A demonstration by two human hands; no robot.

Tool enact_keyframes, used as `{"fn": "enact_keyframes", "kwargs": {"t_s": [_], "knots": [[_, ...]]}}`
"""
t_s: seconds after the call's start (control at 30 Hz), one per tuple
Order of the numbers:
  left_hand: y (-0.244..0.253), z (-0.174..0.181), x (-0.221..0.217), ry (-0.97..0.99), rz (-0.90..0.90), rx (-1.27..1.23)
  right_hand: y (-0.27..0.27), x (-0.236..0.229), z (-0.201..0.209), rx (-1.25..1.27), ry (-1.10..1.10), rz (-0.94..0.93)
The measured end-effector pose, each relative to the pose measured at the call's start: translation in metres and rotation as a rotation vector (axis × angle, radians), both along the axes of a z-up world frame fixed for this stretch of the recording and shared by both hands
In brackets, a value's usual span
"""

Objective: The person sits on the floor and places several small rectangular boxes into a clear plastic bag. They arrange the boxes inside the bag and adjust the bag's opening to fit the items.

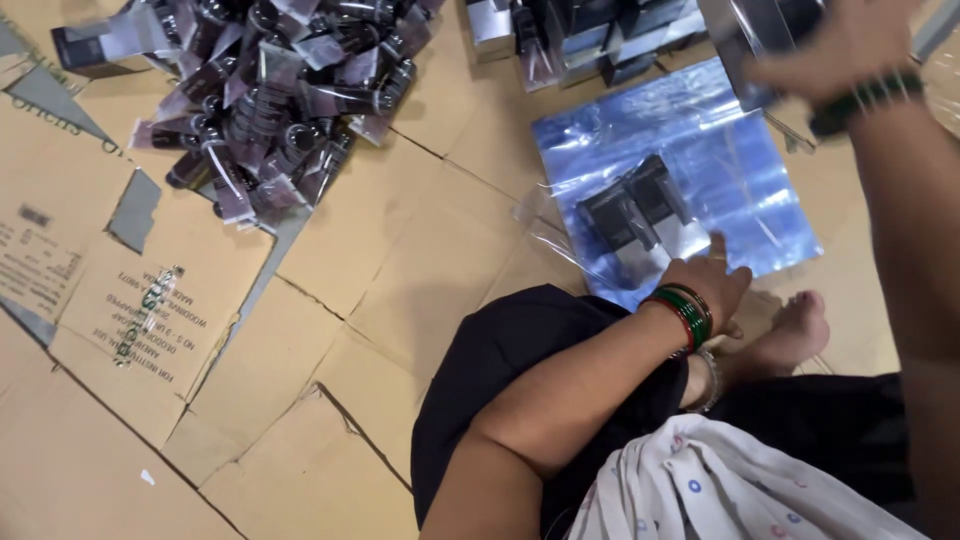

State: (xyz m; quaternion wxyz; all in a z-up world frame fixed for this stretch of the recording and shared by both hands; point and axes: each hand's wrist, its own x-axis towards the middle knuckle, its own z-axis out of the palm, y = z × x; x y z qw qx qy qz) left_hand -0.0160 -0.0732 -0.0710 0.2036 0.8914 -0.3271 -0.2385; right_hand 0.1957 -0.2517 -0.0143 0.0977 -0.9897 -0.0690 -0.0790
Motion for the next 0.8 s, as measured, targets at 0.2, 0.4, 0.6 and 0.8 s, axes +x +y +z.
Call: {"fn": "enact_keyframes", "kwargs": {"t_s": [0.2,0.4,0.6,0.8], "knots": [[-0.001,0.012,0.002,-0.001,0.044,-0.064,-0.127,-0.18,-0.103,-0.16,0.097,-0.366],[0.004,0.008,-0.007,-0.036,0.06,-0.059,-0.18,-0.189,-0.156,-0.144,0.726,-0.585],[0.005,0.017,-0.009,-0.098,0.041,0.038,-0.167,-0.189,-0.118,-0.078,0.83,-0.499],[-0.02,0.008,-0.023,-0.118,-0.025,0.056,-0.189,-0.182,-0.117,-0.024,0.785,-0.424]]}}
